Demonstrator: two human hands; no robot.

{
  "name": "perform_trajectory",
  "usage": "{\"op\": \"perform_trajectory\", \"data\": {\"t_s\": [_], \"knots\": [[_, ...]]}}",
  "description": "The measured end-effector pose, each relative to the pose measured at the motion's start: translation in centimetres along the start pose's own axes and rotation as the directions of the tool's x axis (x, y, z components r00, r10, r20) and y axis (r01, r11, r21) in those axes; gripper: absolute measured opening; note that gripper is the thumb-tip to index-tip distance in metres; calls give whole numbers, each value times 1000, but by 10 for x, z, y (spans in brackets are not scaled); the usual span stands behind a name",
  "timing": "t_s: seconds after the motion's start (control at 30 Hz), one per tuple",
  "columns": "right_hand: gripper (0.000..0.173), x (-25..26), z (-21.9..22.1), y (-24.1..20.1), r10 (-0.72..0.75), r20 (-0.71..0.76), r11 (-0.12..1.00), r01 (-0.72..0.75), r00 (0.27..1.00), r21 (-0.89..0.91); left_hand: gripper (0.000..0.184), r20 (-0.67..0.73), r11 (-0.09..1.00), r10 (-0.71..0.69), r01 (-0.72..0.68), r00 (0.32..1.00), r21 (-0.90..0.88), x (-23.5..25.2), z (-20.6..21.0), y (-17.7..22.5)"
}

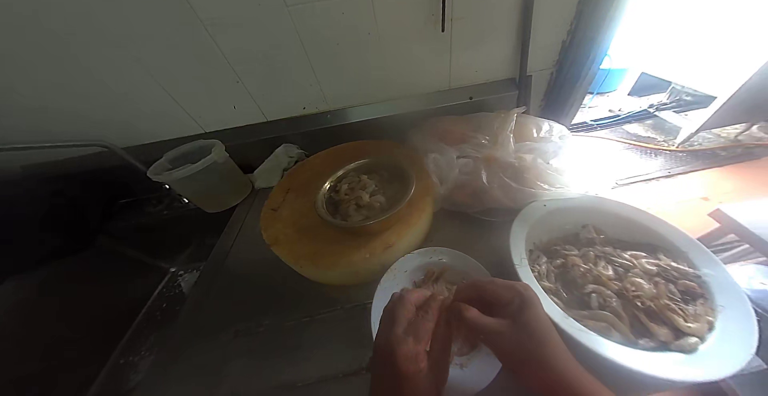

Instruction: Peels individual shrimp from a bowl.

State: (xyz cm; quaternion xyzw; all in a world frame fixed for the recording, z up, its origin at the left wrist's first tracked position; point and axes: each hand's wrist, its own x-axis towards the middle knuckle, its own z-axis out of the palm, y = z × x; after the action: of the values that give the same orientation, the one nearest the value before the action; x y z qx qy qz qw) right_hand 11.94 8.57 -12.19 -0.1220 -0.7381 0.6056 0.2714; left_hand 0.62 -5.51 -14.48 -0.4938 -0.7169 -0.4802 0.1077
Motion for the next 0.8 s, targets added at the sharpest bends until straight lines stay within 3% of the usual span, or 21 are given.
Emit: {"op": "perform_trajectory", "data": {"t_s": [0.1,0.2,0.27,0.33,0.4,0.5,0.6,0.8], "knots": [[8,-2,-2,-1,25,56,971,-37,998,236,21,-17,986,36,-32,999,164,1,0,-1],[9,-4,-5,-3,2,74,933,-29,997,360,22,-32,982,-4,10,999,191,3,0,-6],[17,-4,-9,-2,-52,19,979,47,998,197,22,-25,990,-62,64,998,127,5,-2,-7],[21,-3,-9,5,-132,-19,981,128,991,-147,23,-9,993,-78,78,997,92,5,-4,-6],[11,-2,-4,7,-145,-10,928,132,989,-348,22,-9,991,-55,55,998,123,5,-3,-5],[17,-3,8,5,-132,-33,949,117,991,-292,23,-11,971,21,-18,1000,240,1,0,0],[11,-1,12,4,-180,-89,945,147,980,-293,23,-6,944,109,-101,994,314,0,1,4],[4,-4,9,4,-264,-71,905,221,962,-364,22,29,920,202,-200,979,337,-1,-3,1]]}}
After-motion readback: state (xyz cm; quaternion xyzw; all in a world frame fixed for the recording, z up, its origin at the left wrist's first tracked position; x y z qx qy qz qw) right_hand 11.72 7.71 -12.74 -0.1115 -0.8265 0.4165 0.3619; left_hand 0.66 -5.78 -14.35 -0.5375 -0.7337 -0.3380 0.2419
